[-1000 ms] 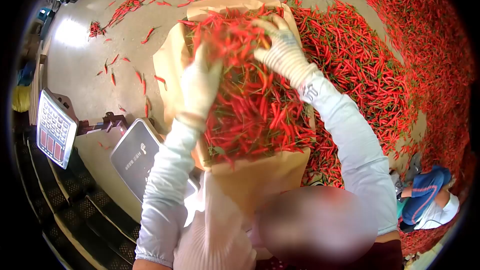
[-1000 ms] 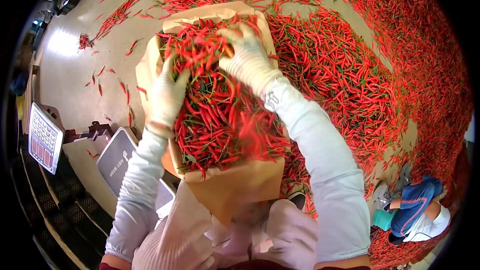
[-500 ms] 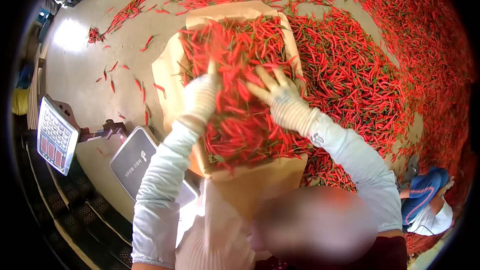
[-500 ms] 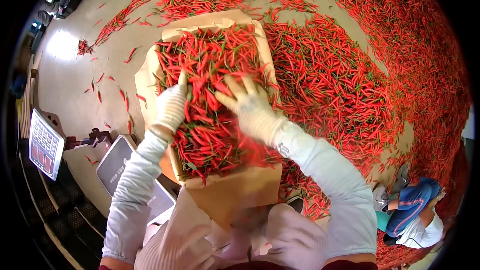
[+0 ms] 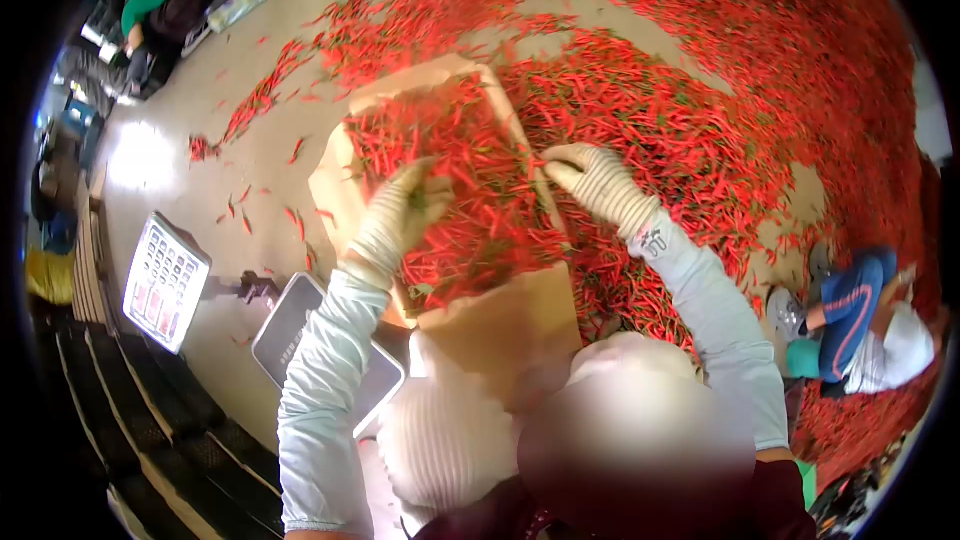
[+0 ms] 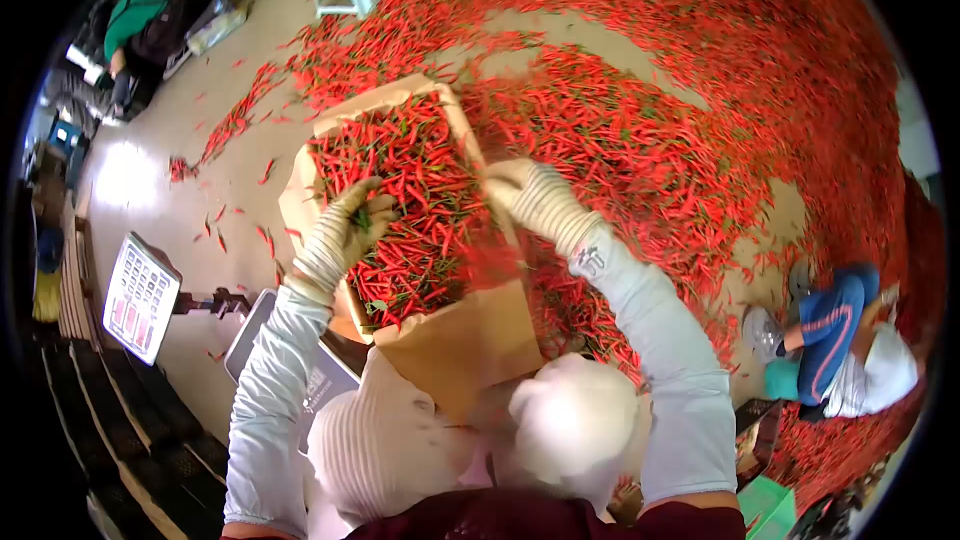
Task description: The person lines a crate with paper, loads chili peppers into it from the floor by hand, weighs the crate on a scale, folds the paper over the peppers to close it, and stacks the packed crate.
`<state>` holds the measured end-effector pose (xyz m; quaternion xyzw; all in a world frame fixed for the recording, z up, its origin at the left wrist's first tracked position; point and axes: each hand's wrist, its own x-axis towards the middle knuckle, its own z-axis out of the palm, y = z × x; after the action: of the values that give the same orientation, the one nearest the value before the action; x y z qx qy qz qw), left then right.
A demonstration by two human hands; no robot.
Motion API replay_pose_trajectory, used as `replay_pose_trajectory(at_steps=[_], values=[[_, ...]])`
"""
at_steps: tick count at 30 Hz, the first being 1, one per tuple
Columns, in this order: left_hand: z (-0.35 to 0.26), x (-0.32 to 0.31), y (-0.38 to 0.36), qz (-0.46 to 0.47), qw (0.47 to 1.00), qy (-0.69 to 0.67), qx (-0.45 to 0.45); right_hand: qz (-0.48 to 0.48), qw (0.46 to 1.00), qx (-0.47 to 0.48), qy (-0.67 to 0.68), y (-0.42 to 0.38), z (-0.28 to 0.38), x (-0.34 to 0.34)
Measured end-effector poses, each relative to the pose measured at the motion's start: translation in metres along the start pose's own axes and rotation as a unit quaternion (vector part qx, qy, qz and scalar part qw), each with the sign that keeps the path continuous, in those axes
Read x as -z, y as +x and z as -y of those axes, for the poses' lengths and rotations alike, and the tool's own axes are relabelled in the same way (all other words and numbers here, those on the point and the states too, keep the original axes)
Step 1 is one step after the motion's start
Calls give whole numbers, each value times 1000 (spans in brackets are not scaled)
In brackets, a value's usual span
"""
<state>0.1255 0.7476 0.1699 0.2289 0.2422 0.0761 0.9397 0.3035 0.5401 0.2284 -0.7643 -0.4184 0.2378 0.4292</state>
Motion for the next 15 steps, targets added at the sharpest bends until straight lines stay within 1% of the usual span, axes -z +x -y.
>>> replay_pose_trajectory(at_steps=[2, 3, 6, 7, 8, 9, 10, 11, 12, 13, 14, 15], values=[[21, -52, -9, 85, 993, -71, 46, -43, 997, 67, 8, -29, 39, -2], [33, -73, -9, 175, 980, -79, 54, -36, 991, 128, -16, -39, 53, 4], [63, -138, -25, 129, 989, 11, 73, -149, 981, 99, -73, -75, 87, 11], [68, -141, -21, 194, 976, 7, 101, -163, 983, 59, -58, -89, 100, 21], [76, -158, -24, 214, 970, 41, 110, -178, 983, 19, -41, -103, 112, 32], [81, -176, -32, 217, 966, 89, 105, -225, 970, 71, -55, -110, 104, 34], [90, -195, -42, 221, 960, 142, 99, -213, 973, 5, -88, -123, 102, 41], [97, -210, -50, 224, 951, 190, 94, -228, 971, -3, -67, -141, 110, 50], [108, -226, -56, 229, 942, 229, 93, -288, 956, -1, -63, -147, 100, 45], [120, -241, -64, 228, 936, 251, 96, -362, 919, -14, -153, -161, 90, 41], [134, -253, -70, 201, 936, 268, 105, -372, 910, -29, -182, -177, 85, 42], [150, -269, -77, 173, 937, 286, 105, -372, 894, 8, -249, -194, 74, 49]])
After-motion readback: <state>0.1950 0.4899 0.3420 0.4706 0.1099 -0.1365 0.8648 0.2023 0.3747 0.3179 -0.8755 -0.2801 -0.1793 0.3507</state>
